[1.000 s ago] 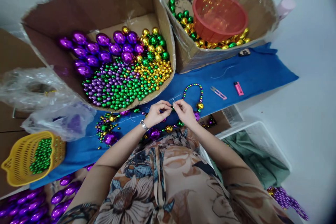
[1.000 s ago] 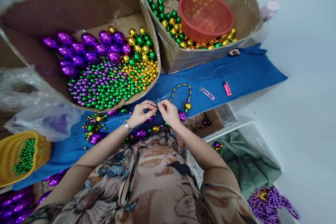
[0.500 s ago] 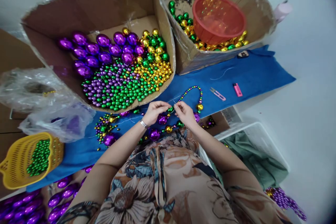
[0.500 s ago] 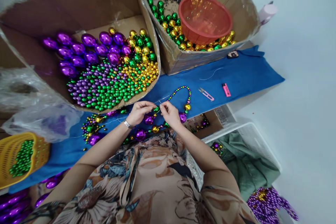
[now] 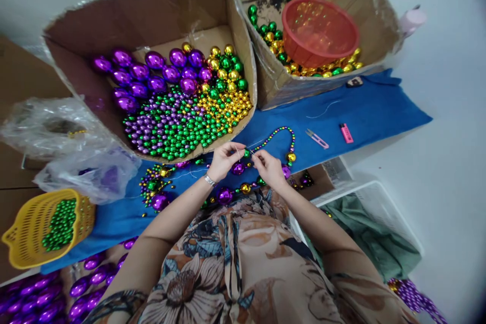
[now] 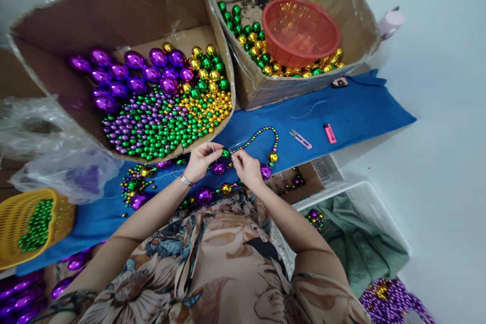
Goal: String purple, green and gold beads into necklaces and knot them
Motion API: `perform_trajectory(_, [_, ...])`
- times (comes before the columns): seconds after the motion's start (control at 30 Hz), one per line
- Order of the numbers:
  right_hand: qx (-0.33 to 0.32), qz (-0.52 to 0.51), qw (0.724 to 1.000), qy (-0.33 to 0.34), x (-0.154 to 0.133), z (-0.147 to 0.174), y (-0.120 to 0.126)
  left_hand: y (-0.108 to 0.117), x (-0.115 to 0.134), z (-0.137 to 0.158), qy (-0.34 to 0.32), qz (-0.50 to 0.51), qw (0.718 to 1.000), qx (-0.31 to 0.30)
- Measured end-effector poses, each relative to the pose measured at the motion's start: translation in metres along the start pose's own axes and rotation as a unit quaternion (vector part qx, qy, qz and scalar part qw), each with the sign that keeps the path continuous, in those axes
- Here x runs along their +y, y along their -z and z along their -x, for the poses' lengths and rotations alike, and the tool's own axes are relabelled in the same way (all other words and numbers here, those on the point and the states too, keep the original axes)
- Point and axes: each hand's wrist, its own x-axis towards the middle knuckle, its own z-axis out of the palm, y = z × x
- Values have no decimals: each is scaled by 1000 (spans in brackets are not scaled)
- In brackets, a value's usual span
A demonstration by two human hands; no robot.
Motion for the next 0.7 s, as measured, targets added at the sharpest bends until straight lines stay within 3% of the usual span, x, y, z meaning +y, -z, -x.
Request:
perform_trajectory(0.2, [-19,-133,991,-27,-1,5,2,1,5,0,74,52,996,6])
perform_trajectory(0.3, [-21,-138,990,-23,-4,4,3,3,8,2,103,54,993,-14])
perform_trajectory(0.53, [-15,12,992,126,-15,3,2,0,11,9,18,47,999,13])
perform_trajectory(0.7, [-55,36,991,120,-9,5,-4,-4,16,11,-17,89,996,19])
